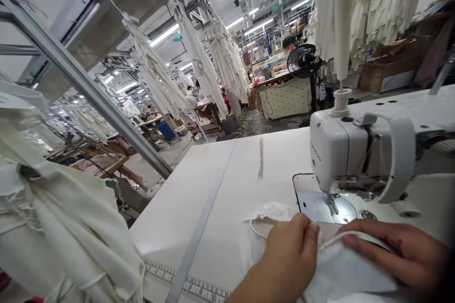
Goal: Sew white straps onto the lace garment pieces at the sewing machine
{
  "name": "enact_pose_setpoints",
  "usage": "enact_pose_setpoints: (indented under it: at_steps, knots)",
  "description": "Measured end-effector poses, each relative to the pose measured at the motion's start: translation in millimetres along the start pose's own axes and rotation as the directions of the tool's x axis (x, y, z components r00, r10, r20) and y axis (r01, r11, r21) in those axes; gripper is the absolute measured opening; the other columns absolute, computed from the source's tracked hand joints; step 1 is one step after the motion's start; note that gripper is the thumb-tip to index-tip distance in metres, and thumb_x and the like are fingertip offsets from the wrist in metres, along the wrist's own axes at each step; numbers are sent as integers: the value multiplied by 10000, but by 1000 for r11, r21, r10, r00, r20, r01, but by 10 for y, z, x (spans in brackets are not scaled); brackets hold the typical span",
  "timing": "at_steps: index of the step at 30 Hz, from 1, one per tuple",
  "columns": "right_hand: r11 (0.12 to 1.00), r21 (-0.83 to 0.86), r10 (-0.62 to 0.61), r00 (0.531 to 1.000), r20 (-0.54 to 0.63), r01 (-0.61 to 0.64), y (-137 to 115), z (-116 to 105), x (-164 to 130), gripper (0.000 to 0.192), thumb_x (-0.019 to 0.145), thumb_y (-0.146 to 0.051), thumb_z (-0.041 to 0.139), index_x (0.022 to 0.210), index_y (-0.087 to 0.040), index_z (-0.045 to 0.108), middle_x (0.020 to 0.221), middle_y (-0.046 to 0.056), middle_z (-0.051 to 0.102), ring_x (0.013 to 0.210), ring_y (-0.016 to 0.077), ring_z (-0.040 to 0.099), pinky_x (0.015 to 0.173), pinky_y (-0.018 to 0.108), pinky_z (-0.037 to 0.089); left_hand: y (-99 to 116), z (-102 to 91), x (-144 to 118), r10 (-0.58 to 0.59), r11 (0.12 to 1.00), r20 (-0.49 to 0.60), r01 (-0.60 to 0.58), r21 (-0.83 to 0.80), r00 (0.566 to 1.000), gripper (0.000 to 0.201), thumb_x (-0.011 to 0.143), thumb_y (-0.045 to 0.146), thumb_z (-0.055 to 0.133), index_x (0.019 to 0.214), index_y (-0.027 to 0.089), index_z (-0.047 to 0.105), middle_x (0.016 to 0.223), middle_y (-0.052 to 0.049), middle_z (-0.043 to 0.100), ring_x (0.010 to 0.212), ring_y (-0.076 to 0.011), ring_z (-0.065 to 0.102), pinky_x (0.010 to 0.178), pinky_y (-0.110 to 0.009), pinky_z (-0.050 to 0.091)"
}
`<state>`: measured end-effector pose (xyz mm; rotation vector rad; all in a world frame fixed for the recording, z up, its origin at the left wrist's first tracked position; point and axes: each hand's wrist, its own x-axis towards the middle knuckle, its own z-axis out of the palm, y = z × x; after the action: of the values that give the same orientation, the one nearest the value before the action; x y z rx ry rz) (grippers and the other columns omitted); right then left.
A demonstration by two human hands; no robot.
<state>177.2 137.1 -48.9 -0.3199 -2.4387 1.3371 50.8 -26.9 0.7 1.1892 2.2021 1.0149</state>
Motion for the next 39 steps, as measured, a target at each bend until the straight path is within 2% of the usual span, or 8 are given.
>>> enact_pose_setpoints:
  at_steps: [3,7,15,19,28,31,35,39]
  knots:
    - [998,59,0,997,72,-4,-66,-15,19,315,877,-532,565,921,-264,724,975,63,722,913,256,675,799,323,553,45,-15,-3,53,996,-28,-55,-76,998,289,940,379,464,723,210,553,772,-37,562,737,-187,515,677,-327,362]
    - [991,122,36,993,114,-50,-323,-29,-23,217,890,-439,586,847,-259,700,857,19,710,806,197,667,773,290,533,99,-20,13,81,949,-56,-94,-300,995,261,911,391,524,800,215,682,871,-61,647,873,-199,603,800,-305,448]
    - [949,313,14,998,54,-30,-571,-147,19,123,862,-177,648,962,-192,718,980,22,734,958,149,664,886,267,483,-57,35,107,-150,787,149,209,-580,977,292,773,505,710,824,217,699,754,-29,699,711,-181,625,616,-241,474]
    - [965,260,30,999,21,-34,-565,-155,-4,117,829,-213,716,938,-174,700,928,9,721,876,132,656,790,235,483,-69,2,101,-229,782,222,315,-538,948,420,694,596,741,898,230,707,782,-35,716,746,-217,656,634,-279,533]
    - [996,-13,-93,991,-100,92,-513,-78,10,102,788,-199,754,868,-180,694,841,5,627,810,136,587,748,241,448,-77,-23,96,-26,972,132,57,-229,991,467,815,619,579,1138,299,683,1051,-37,719,1018,-236,636,975,-358,495]
    - [990,-65,-131,980,-147,123,-494,-109,8,144,753,-203,780,812,-183,650,918,23,584,922,164,562,842,282,443,-104,-38,70,68,982,147,-40,-185,987,483,877,557,531,1306,334,539,1055,-24,711,950,-200,654,894,-323,533]
    - [994,-1,-111,989,-98,111,-482,-83,14,216,769,-179,739,897,-175,565,884,4,601,845,149,573,779,270,454,-60,-9,15,93,968,178,-47,-247,980,507,905,523,508,1361,326,409,803,19,688,550,-114,573,577,-213,538]
    - [951,-113,-298,949,-102,286,-446,-50,28,132,783,-92,674,868,-161,601,843,14,595,837,155,555,756,271,442,-17,63,14,87,975,174,-48,-219,981,518,878,524,556,1318,325,366,981,-9,716,779,-162,676,726,-271,575]
